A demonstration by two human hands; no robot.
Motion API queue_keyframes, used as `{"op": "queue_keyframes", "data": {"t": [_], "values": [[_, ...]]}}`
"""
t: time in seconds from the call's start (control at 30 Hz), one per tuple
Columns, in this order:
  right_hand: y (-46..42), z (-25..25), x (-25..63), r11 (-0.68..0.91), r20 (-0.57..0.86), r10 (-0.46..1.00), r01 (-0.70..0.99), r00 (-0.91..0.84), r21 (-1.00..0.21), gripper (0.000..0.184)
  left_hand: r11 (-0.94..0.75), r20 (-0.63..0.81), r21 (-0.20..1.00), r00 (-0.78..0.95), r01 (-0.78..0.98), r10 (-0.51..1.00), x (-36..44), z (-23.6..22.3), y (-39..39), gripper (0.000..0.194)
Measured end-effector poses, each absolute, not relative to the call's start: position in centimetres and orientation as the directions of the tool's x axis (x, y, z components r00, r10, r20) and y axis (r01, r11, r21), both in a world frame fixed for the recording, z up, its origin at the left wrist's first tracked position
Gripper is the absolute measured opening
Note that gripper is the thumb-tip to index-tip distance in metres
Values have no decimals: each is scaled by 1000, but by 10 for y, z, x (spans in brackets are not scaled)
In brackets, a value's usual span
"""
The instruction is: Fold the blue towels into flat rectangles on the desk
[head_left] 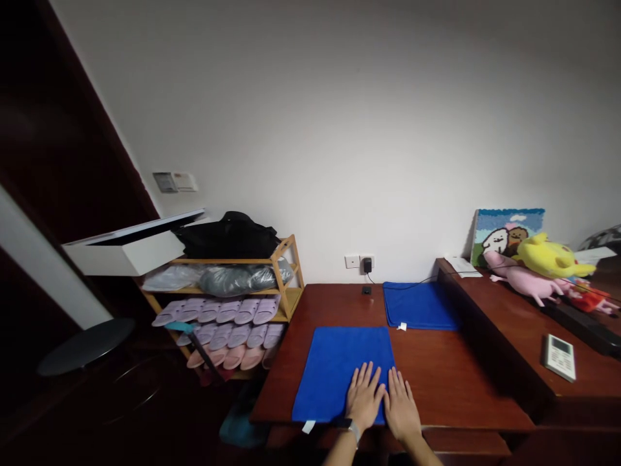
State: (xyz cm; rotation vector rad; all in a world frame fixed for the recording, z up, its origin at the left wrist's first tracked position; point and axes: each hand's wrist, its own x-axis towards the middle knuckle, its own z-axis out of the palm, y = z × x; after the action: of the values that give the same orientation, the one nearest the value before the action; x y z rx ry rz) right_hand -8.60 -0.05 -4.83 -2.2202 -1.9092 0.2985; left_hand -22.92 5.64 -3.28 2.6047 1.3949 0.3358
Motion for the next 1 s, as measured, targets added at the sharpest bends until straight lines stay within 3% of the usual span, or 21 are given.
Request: {"op": "queue_keyframes", "data": {"t": [0.17, 0.27, 0.6, 0.8, 1.0], "values": [[0, -50, -87, -166, -7, 985, 943, 171, -289, 69, -263, 124, 146, 246, 954, 961, -328, -33, 85, 62], [-1, -49, -86, -178, -41, 984, 948, 173, -265, 69, -176, 143, 98, 161, 979, 976, -374, -33, 98, 61], [38, -19, -80, -222, -66, 975, 938, 212, -267, 67, -200, 160, 104, 182, 974, 970, -387, -36, 96, 65], [56, -31, -76, -228, -67, 974, 941, 218, -250, 68, -202, 124, 94, 190, 975, 974, -395, -34, 99, 66], [55, -37, -76, -220, -45, 975, 937, 216, -272, 69, -306, 247, 99, 275, 947, 929, -341, -25, 103, 63]]}}
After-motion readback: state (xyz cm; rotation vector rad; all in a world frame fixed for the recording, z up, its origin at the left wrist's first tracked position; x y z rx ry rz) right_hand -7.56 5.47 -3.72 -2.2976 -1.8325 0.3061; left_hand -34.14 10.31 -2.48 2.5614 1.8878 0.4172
